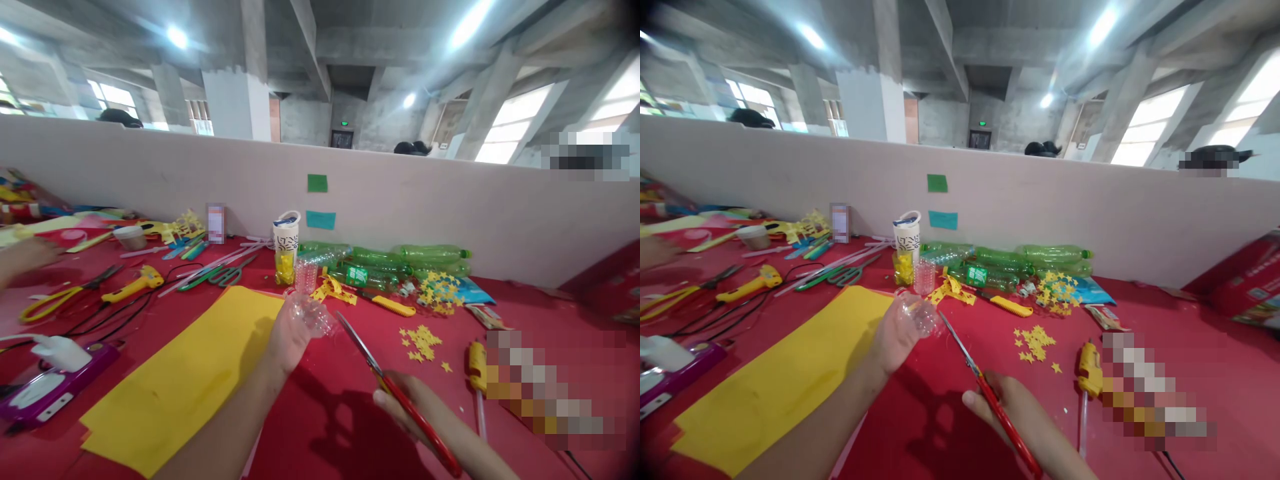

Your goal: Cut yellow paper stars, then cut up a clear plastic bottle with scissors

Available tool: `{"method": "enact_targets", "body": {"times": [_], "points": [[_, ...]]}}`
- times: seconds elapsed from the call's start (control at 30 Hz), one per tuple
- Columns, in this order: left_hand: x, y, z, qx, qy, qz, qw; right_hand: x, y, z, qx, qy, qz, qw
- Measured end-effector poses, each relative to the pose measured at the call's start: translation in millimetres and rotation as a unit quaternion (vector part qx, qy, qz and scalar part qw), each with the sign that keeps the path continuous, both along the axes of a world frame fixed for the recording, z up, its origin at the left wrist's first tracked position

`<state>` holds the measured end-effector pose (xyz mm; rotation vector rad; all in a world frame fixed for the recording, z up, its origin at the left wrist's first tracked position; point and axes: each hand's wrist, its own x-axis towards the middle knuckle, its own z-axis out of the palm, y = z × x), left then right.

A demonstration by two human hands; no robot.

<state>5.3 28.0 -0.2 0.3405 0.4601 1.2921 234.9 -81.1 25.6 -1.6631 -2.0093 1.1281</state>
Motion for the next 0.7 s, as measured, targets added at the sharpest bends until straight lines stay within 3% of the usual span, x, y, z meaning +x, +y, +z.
{"method": "enact_targets", "body": {"times": [0.2, 0.37, 0.7], "points": [[-6, 3, 2.1, 0.000, -0.006, 0.035, 0.999, 1, -3, 4.2, -0.015, -0.063, 0.011, 0.998], [1, 0, -2.6, 0.014, 0.022, 0.006, 1.000, -6, -7, -0.7, -0.051, -0.005, 0.016, 0.999], [10, -6, -6.3, 0.063, 0.064, -0.035, 0.995, -14, -10, 6.0, -0.159, 0.111, -0.028, 0.981]]}}
